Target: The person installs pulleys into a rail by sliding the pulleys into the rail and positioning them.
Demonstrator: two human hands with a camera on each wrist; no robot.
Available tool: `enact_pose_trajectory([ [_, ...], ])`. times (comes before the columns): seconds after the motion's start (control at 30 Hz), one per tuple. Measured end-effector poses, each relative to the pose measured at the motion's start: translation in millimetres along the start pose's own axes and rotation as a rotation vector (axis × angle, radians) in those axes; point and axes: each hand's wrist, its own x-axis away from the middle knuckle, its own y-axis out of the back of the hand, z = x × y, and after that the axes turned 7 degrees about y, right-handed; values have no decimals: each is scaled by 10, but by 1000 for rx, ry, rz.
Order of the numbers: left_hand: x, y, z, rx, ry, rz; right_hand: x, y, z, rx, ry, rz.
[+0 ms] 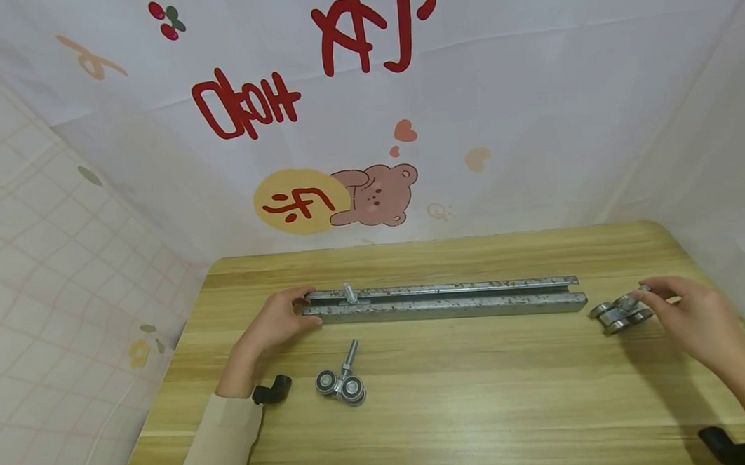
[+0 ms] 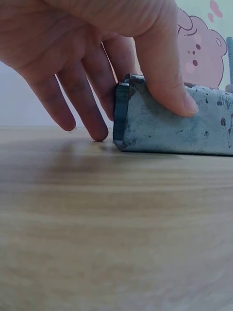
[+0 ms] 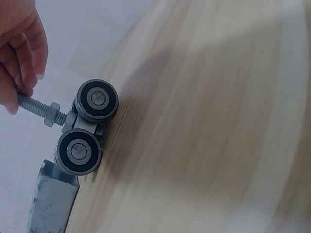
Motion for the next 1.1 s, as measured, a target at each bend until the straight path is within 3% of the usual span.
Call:
enact_pose_trajectory([
  [0.3,-1,-12,8,8,19,-4,-56,21,-34,17,-13,-3],
  [0.63,-14,-7,22,3,14,-2,-130,16,-19,24,-92,56],
  [1.1,-7,2,13,12,11,7,-232,-15,39,-8,-96,64],
])
